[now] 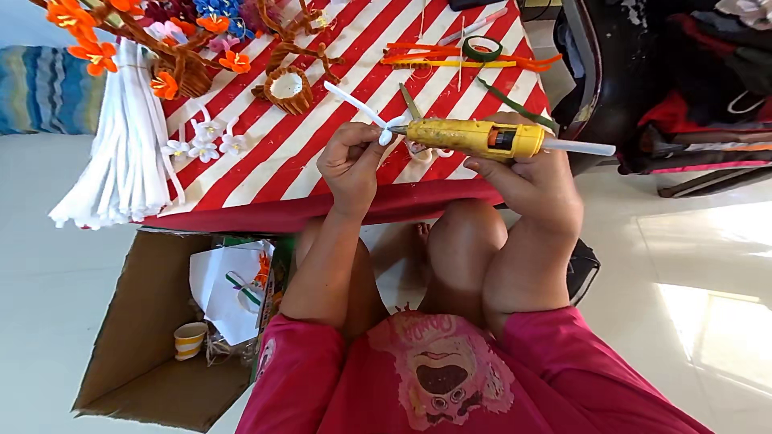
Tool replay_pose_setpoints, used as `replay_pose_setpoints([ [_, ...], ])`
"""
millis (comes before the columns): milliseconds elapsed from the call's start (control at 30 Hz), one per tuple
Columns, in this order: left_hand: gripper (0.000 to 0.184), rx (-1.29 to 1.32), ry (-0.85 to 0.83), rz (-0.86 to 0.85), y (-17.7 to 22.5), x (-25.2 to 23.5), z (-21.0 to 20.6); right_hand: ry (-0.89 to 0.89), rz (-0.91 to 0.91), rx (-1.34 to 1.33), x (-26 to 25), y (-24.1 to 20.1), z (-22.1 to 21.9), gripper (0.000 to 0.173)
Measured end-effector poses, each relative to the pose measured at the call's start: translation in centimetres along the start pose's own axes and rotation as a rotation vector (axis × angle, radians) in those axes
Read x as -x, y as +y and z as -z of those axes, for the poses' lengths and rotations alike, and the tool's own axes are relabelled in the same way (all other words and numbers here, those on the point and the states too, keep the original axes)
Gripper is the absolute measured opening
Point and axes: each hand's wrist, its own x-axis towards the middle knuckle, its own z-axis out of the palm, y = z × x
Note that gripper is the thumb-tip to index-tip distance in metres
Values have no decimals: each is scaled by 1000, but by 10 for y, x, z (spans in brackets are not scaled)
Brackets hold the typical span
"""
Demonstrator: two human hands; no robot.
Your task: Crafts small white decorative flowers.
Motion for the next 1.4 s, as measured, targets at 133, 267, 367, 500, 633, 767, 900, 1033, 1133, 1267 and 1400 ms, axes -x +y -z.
replay_pose_setpoints([
  [133,20,66,25,69,2,0,-3,6,5,18,0,-1,-1,28],
  [267,20,147,66,149,2,1,-5,-5,10,63,0,-2,0,29],
  [367,21,174,88,195,3,2,-5,-1,14,101,-1,-2,-1,28],
  [500,20,190,90,230,4,2,-6,2,17,110,-1,-4,-1,28],
  [633,19,206,98,245,5,2,-7,0,11,142,-1,-9,-1,26],
  [767,19,215,98,258,6,2,-8,10,26,163,1,-9,-1,25],
  [900,19,232,97,271,6,2,-9,6,30,186,1,-9,0,25],
  [1033,21,241,105,290,7,2,-9,10,29,207,1,-9,0,25],
  [1133,21,241,109,292,7,2,-10,7,28,222,1,-9,0,25],
  [1267,20,240,119,300,8,2,-10,-1,9,244,1,-11,2,26],
  [1400,20,245,124,305,6,2,-11,-10,5,246,1,-11,3,26],
])
